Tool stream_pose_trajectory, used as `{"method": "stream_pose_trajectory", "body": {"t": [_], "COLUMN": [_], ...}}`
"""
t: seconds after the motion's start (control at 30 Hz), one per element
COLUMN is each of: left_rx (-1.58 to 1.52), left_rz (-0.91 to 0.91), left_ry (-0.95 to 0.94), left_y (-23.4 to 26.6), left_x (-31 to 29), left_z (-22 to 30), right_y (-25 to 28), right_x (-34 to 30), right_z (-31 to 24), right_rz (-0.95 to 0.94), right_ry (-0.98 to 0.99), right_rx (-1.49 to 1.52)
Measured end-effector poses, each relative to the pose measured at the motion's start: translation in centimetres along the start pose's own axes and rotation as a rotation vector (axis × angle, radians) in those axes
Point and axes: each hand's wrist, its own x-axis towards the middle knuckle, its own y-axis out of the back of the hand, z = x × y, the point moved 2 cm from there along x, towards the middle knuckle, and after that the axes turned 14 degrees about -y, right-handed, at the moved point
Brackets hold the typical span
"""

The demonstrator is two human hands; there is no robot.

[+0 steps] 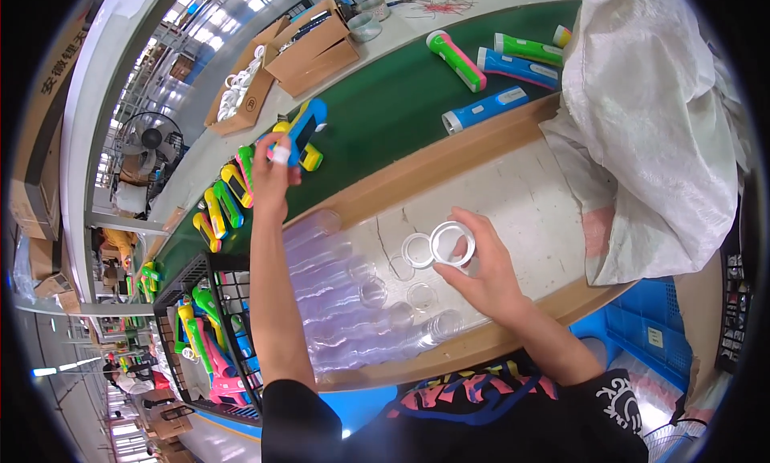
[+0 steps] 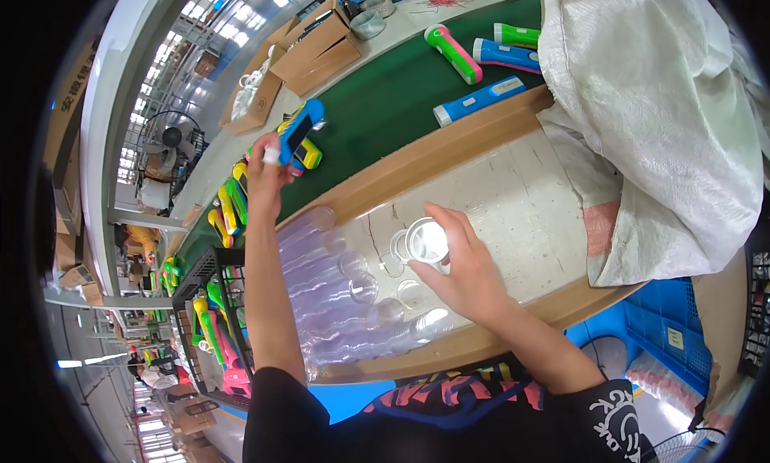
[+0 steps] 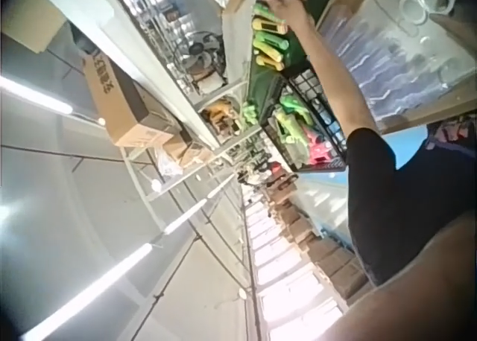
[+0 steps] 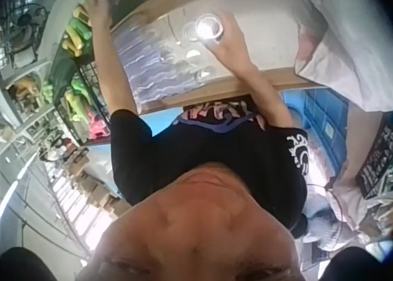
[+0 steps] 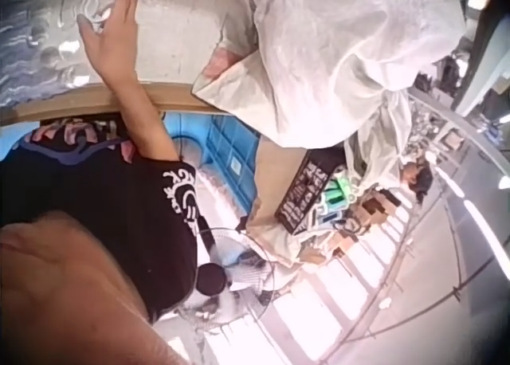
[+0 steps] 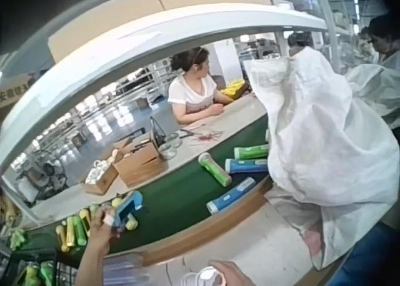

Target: Assembling colorful plastic flashlights by attaching reflectors, lenses, and caps on a factory production line.

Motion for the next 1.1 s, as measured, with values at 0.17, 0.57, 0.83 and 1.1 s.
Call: {"method": "stream_pose_trajectory", "body": {"t": [0.17,0.57,0.83,1.1], "left_rx": [-0.172,-0.452,-0.412,-0.117], "left_rz": [-0.023,-0.207,-0.131,-0.308], "left_ry": [-0.054,-0.024,-0.026,-0.272], "left_y": [1.5,3.2,4.0,7.2], "left_x": [-8.9,-19.3,-21.4,-22.1], "left_z": [8.6,12.5,11.8,12.3], "right_y": [-0.1,-0.5,-0.7,-0.1], "right_x": [0.6,0.0,-0.6,-1.0], "right_z": [0.6,0.7,0.0,-1.4], "right_rz": [0.028,0.050,-0.050,-0.218], "right_ry": [-0.050,0.048,-0.018,0.062], "right_rx": [0.087,0.181,0.210,0.131]}}
